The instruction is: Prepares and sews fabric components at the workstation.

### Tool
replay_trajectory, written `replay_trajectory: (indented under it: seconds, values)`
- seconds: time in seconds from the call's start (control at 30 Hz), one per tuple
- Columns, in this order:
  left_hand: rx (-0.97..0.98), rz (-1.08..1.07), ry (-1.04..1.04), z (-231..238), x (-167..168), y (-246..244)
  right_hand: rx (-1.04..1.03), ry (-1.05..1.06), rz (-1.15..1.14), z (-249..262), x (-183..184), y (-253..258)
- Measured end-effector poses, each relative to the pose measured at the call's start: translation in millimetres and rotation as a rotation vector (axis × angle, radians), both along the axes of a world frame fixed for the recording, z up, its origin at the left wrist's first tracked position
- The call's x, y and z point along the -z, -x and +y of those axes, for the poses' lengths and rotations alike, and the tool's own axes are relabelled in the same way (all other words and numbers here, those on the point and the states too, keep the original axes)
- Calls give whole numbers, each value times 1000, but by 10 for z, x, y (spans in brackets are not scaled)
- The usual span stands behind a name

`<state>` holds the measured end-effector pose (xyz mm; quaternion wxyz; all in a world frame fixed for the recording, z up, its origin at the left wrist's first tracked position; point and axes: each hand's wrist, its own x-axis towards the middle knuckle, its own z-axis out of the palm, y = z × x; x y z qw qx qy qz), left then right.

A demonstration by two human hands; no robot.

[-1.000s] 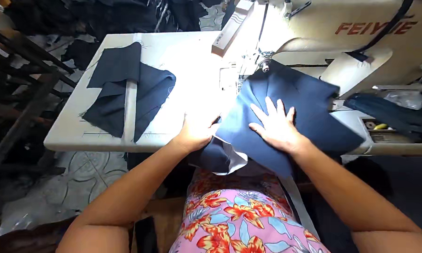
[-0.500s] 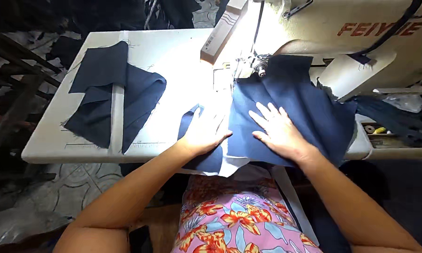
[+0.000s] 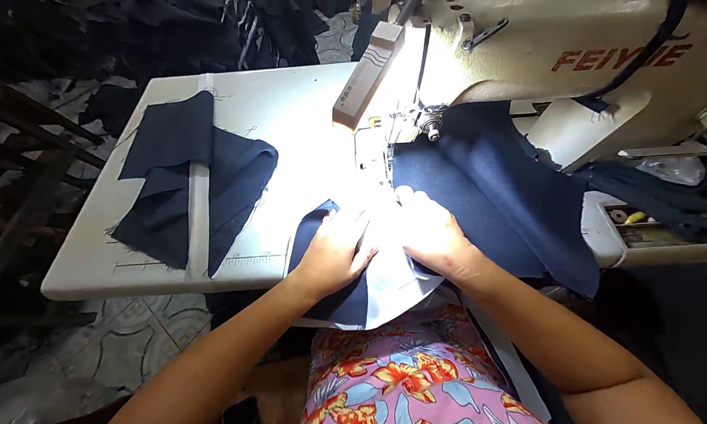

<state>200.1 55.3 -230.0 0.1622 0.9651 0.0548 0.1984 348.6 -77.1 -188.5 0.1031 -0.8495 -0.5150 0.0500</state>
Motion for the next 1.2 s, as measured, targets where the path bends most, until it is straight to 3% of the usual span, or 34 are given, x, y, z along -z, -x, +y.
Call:
replay_trajectory:
  seconds: [0.13, 0.23, 0.37, 0.47, 0.53, 0.7, 0.87, 1.03, 1.2]
  values:
    - [169, -397, 38, -137, -440, -163, 58, -137, 146, -85, -29, -56]
    - [380, -300, 170, -17, -730, -604, 83, -171, 192, -101, -66, -83]
    - [555, 72, 262, 467, -618, -1130, 5, -225, 266, -206, -91, -160]
    - [580, 185, 256, 609, -470, -1208, -44, -339, 302, -274, -69, -199]
    - [572, 187, 210, 598, -452, -1166, -53, -394, 224, -210, 55, -266]
    - [584, 166, 96, 569, -434, -1118, 150, -372, 264, -211, 4, -162]
    - [647, 10, -101, 481, -324, -1168, 90, -503, 186, -296, 80, -96]
    - [624, 108, 33, 497, -315, -1193, 108, -570, 177, -338, 120, -84]
    - [641, 65, 84, 596, -280, -1178, 97, -632, 127, -425, 160, -38]
